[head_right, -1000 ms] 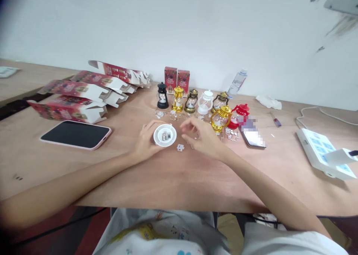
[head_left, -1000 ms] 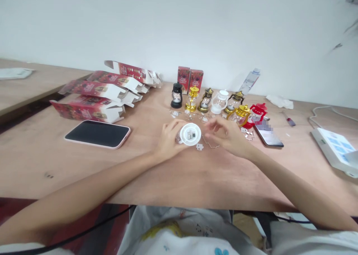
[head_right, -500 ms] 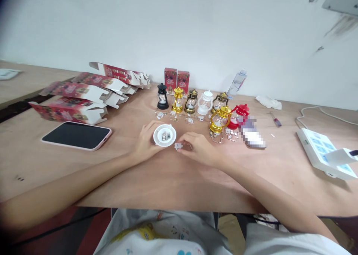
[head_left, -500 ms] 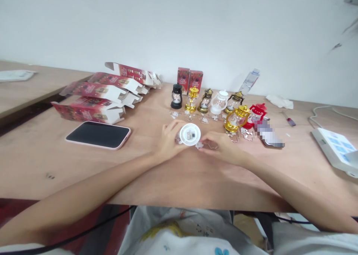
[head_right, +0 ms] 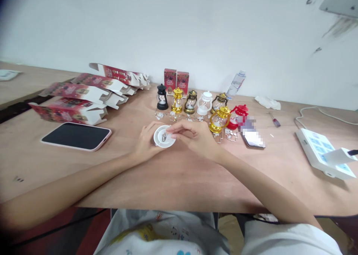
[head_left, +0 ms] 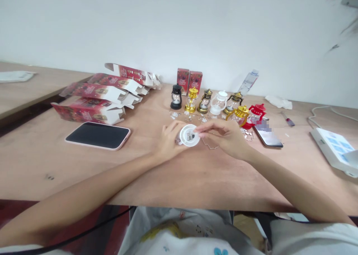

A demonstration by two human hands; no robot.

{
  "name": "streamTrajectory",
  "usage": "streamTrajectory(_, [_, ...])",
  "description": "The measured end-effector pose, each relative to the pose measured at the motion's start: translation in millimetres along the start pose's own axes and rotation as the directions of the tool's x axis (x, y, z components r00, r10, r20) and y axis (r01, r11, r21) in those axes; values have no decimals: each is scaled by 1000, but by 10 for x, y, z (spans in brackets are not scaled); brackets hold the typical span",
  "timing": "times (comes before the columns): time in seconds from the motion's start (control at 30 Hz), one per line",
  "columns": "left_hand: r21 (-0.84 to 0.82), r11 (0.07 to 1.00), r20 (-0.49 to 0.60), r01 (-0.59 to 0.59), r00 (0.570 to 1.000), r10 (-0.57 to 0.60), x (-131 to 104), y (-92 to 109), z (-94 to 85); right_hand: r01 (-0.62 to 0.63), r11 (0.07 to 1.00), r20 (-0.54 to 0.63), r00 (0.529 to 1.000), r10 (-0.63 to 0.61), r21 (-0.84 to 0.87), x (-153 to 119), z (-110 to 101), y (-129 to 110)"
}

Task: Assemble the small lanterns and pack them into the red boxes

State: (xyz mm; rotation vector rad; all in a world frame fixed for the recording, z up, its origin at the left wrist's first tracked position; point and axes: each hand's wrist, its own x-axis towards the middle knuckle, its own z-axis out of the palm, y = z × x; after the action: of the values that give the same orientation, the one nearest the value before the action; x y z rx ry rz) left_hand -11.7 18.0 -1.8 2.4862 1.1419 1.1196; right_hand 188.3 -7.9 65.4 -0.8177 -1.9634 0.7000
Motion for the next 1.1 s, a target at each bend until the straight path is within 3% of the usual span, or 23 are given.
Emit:
streamTrajectory(0.13, [2,1000,-25,-23,999,23,-5,-35,39,142,966,60,989,-132,-215,89,48,-75])
streamTrajectory(0.23, [14,1000,-15,-5,1000,5,-10,-33,44,169,940,79,985,-153,-295,97,84,-92])
streamTrajectory(0.4, [16,1000,-16,-16,1000,16,-11,-15,26,125,954,-22,990,-136,-273,79,104,-53])
streamTrajectory(0.53, [19,999,-31,-28,999,28,-14,-34,40,94,972,-35,994,-104,-216,84,101,-23])
streamTrajectory(0.67, [23,999,-33,-27,999,28,-18,-44,49,130,966,-34,989,-141,-223,75,120,-10])
streamTrajectory(0.83, [10,999,-32,-30,999,30,-18,2,17,211,907,-18,972,-233,-366,55,154,17])
streamTrajectory(0.97, [1,1000,-22,-12,1000,12,-17,8,13,375,739,36,902,-430,-559,11,162,50])
streamTrajectory(1.1, [-5,1000,-29,6,1000,-6,-14,-11,20,557,340,305,763,-570,-757,-92,181,72])
